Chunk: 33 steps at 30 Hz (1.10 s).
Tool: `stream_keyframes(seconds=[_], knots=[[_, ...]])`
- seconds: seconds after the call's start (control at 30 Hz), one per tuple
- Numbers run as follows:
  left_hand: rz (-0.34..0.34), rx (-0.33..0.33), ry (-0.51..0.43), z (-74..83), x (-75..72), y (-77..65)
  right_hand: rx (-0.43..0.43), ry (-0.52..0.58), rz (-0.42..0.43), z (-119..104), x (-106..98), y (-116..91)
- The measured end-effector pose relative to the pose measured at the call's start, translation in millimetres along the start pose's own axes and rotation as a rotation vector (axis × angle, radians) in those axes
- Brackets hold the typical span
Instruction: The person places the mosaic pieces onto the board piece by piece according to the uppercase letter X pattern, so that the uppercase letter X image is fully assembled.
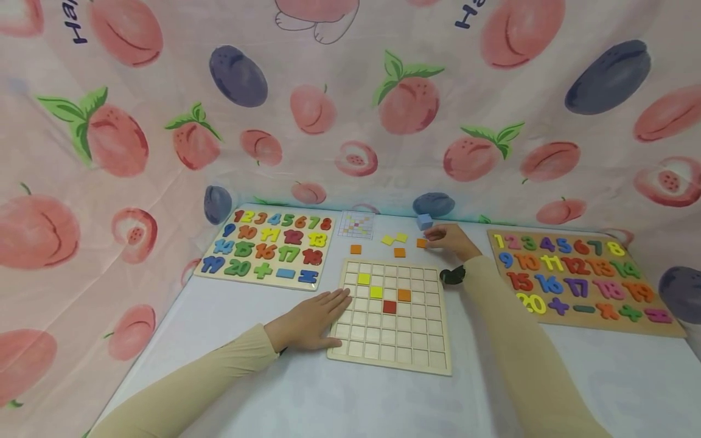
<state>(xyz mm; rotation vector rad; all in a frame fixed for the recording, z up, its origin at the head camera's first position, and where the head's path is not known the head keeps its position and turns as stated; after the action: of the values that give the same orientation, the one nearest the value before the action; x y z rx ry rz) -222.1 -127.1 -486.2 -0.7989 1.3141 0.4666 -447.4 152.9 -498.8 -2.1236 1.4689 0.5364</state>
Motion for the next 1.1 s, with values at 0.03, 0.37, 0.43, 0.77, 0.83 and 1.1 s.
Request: stream_keyframes(seconds=[0.03, 0.37, 0.43, 0.77, 0.83, 1.1], knots=[[-0.001, -0.001, 0.002, 0.0, -0.1, 0.1, -0.001, -0.011, 0.001, 0, 0, 0], [-0.004, 0.001, 0.015, 0.6, 0.0, 0.9, -0.034, -0.124, 0.002, -9, 2, 1], [-0.003, 0.002, 0.021, 0.2, 0.8, 1.2, -0.027, -0.135, 0.005, -9, 2, 1], [-0.005, -0.002, 0.027, -0.9, 2.9, 2.1, -0.052, -0.165, -0.012, -14, 2, -2], [-0.006, -0.002, 0.026, -0.5, 2.4, 1.8, -0.060, -0.170, -0.017, -13, 2, -2], [-0.006, -0.002, 0.028, -0.6, 2.4, 2.1, -0.075, -0.188, -0.039, -8, 0, 1]])
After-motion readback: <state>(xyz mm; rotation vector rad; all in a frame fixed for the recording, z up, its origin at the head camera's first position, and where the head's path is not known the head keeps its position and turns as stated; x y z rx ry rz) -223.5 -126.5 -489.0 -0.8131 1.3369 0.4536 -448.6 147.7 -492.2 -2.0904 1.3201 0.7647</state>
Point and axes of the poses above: each hand's wrist, its own y-axis towards the middle knuckle, its own x-axis out of the palm, z = x × y, the point moved 7 cm from there along y, towards the middle knuckle, and after that the axes turned 3 degrees about -y, right-handed, at the moved point
